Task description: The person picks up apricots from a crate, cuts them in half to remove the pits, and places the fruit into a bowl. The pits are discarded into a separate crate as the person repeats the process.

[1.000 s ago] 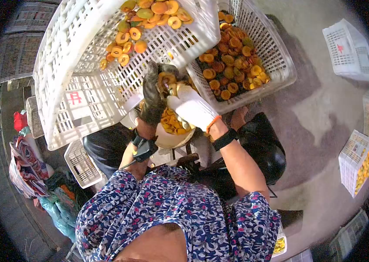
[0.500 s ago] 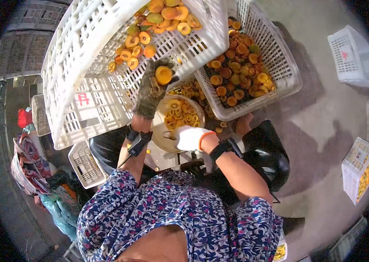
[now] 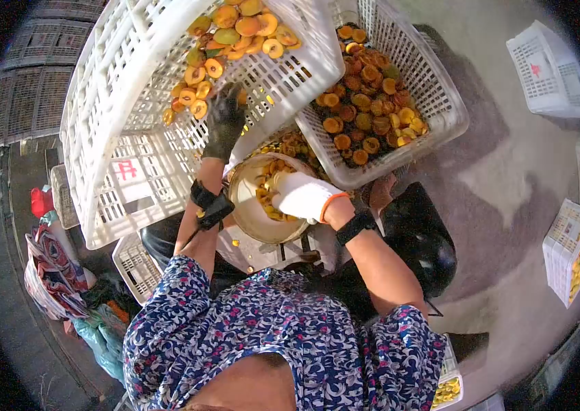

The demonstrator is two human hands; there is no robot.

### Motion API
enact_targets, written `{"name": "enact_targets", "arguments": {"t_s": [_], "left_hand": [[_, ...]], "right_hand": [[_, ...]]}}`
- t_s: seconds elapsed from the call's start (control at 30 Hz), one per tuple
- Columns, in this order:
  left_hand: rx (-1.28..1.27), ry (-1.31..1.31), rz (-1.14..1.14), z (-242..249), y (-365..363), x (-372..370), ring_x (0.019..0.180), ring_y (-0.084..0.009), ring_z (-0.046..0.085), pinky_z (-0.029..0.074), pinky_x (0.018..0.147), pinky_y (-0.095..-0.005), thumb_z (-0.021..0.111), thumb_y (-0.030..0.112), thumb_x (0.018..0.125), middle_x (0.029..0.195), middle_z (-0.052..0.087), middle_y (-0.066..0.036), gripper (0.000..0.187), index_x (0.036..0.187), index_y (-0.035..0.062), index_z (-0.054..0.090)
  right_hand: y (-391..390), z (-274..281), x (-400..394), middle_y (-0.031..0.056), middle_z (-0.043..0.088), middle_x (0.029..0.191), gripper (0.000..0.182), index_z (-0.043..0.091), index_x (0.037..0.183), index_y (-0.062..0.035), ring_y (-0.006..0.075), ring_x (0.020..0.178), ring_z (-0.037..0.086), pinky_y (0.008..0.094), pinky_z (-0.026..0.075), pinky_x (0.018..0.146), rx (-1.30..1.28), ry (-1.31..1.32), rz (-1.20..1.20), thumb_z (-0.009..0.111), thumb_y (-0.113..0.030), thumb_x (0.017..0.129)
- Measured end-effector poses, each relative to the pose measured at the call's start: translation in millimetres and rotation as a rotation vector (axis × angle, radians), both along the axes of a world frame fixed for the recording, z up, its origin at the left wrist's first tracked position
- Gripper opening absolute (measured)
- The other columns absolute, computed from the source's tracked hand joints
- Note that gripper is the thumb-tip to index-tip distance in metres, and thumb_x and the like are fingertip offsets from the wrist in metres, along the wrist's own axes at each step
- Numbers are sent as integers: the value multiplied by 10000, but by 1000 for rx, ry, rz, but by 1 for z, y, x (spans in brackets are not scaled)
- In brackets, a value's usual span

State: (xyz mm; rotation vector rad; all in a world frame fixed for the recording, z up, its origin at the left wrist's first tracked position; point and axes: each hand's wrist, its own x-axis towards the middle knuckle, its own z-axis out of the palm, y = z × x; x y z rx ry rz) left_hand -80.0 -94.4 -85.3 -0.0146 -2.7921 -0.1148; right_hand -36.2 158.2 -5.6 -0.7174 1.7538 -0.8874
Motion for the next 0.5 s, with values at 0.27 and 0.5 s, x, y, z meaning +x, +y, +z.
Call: {"name": "enact_targets", "arguments": {"t_s": [0.27, 0.5], "left_hand": [[877, -187, -60, 39, 17, 34, 1014, -275, 590, 493, 859, -380, 635, 173, 841, 1150, 590, -136, 444, 1243, 31, 510], [1951, -341, -217, 63, 64, 61, 1026, -201, 569, 498, 839, -319, 483, 361, 949, 1216, 527, -111, 548, 1360, 16, 369]], "right_hand": [[-9, -32, -11, 255, 589, 837, 335, 525, 965, 61, 415, 789, 585, 422, 465, 703, -161, 98, -470, 555, -242, 825], [-13, -19, -12, 295, 576, 732, 355, 465, 999, 70, 459, 733, 583, 490, 473, 613, -257, 340, -627, 522, -226, 812]]}}
